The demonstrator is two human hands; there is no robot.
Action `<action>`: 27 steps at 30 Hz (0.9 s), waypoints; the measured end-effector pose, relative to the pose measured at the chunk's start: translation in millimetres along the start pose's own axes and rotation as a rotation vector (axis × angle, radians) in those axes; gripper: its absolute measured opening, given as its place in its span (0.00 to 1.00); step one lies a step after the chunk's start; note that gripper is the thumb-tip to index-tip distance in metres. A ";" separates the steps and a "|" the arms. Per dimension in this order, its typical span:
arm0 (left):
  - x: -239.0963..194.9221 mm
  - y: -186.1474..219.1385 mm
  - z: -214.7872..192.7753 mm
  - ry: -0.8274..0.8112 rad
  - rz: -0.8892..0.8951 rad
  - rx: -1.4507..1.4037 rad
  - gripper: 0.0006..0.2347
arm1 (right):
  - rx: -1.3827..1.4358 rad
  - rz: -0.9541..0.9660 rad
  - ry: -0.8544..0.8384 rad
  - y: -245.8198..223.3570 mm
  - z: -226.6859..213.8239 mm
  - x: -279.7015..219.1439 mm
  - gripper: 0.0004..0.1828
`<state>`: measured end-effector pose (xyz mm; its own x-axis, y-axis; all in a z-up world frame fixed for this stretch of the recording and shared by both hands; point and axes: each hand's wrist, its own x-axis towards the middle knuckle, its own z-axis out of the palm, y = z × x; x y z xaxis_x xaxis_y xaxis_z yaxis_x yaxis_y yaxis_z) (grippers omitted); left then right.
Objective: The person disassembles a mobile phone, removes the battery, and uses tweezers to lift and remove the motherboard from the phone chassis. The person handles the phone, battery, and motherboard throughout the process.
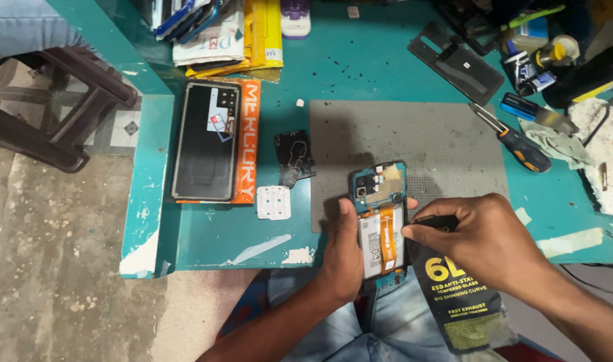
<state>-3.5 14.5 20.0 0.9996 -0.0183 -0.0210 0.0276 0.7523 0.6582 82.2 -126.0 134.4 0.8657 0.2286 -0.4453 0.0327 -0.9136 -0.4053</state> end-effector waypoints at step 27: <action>3.1 -1.4 -4.7 -0.083 -0.009 -0.201 0.36 | 0.101 -0.020 -0.183 6.1 -18.5 -9.2 0.14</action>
<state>-0.5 16.5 15.5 0.9964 -0.0738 0.0409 0.0440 0.8678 0.4949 83.7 -139.8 150.8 0.7598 0.3121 -0.5703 -0.0094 -0.8719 -0.4896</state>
